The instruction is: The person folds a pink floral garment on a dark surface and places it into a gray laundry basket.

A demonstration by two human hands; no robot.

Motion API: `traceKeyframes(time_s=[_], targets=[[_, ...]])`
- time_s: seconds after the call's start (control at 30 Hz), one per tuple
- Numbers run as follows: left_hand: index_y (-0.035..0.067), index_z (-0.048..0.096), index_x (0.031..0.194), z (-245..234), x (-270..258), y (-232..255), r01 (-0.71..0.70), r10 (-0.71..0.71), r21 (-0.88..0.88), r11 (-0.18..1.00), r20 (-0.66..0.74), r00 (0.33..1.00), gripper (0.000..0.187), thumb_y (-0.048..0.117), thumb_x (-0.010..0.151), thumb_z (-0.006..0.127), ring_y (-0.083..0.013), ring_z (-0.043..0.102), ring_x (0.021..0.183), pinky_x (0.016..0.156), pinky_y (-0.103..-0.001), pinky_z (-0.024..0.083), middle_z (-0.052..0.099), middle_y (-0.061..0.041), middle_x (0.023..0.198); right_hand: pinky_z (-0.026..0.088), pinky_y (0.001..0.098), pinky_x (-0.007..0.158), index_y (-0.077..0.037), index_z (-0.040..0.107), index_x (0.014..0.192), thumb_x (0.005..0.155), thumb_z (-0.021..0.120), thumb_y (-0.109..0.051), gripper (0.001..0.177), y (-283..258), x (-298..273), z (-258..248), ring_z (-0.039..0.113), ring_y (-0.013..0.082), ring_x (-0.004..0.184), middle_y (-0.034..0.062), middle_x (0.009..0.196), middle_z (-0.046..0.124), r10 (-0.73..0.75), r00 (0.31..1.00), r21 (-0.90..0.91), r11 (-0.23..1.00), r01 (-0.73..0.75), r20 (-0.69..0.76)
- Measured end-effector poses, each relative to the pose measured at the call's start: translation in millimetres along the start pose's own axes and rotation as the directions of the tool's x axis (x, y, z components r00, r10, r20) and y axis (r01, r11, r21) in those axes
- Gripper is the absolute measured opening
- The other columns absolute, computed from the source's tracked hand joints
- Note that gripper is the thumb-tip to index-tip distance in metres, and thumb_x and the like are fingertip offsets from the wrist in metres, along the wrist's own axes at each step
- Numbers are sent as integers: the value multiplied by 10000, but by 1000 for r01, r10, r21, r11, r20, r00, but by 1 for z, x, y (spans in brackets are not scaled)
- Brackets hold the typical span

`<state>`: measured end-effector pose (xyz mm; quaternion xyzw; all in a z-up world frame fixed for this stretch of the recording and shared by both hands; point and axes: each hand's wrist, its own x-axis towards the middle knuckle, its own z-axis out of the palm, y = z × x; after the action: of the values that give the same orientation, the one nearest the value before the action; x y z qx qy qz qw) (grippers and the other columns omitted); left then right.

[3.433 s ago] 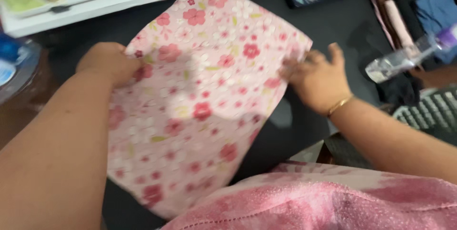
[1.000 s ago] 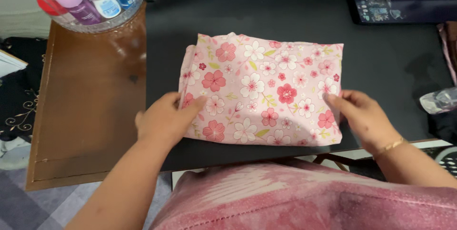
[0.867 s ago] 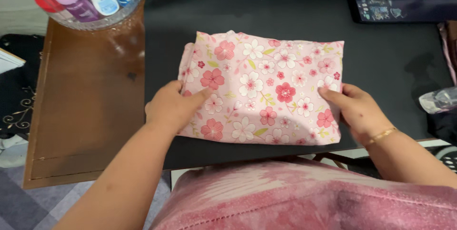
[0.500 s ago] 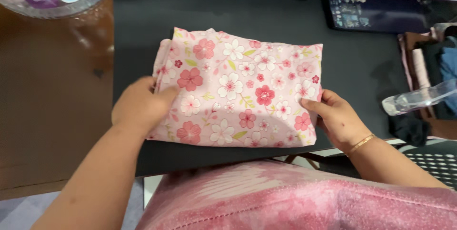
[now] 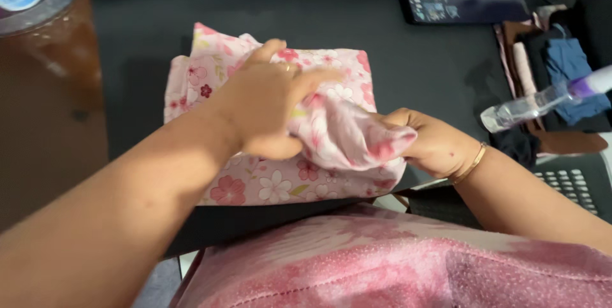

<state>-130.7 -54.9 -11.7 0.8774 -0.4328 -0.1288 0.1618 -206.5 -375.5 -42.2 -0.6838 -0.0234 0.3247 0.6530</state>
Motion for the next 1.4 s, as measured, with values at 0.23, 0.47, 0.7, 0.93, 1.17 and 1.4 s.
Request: traceKeyframes(time_s=[0.23, 0.47, 0.7, 0.93, 1.17, 1.4], targets=[[292, 813, 1063, -12, -35, -45, 162, -160, 173, 972, -27, 987, 431, 442, 660, 789, -257, 686, 916, 983, -386, 473, 768, 14, 929, 430, 448, 1116, 62, 687, 1256, 853, 761, -152, 462, -3, -21, 10, 631, 296, 1245, 202, 1366, 674, -79, 992, 198, 975, 97, -96], [117, 829, 986, -54, -81, -80, 530, -516, -156, 834, 120, 848, 450, 453, 696, 909, -254, 702, 819, 743, -411, 558, 751, -72, 857, 414, 455, 1150, 39, 593, 1375, 868, 648, -36, 515, -8, -22, 20, 609, 278, 1311, 157, 1402, 645, -52, 958, 363, 919, 156, -280], [10, 788, 1014, -62, -57, -115, 502, -525, -224, 836, -57, 849, 403, 399, 913, 751, -247, 685, 749, 723, -387, 525, 730, -135, 838, 481, 414, 1090, -30, 583, 1366, 982, 544, -161, 407, -42, 17, 17, 630, 219, 1249, 83, 1345, 682, -70, 890, 225, 956, 190, -451], [9, 738, 1038, 18, -10, -184, 546, -705, -667, 507, 44, 708, 343, 315, 885, 756, -184, 691, 732, 661, -377, 583, 726, -76, 877, 543, 314, 772, -26, 647, 1105, 1003, 615, -186, 192, -8, 86, -10, 660, 137, 831, 26, 943, 698, 77, 709, 62, 997, -47, -701], [32, 737, 977, 38, -28, -171, 602, -847, -630, 491, -184, 498, 422, 417, 1047, 579, -285, 707, 708, 679, -417, 553, 729, -172, 856, 537, 286, 740, -17, 675, 1099, 1011, 615, -203, 214, 24, 99, -5, 646, 124, 812, 45, 929, 708, -172, 498, -269, 954, -130, -850], [89, 751, 1072, 52, -28, -164, 743, -836, -385, 548, -290, 466, 439, 481, 1037, 558, -401, 668, 986, 873, -490, 504, 722, -188, 1037, 552, 329, 765, 16, 650, 1130, 907, 754, -255, 366, 35, 107, -15, 708, 224, 799, 146, 894, 734, -338, 446, -524, 748, -407, -829]])
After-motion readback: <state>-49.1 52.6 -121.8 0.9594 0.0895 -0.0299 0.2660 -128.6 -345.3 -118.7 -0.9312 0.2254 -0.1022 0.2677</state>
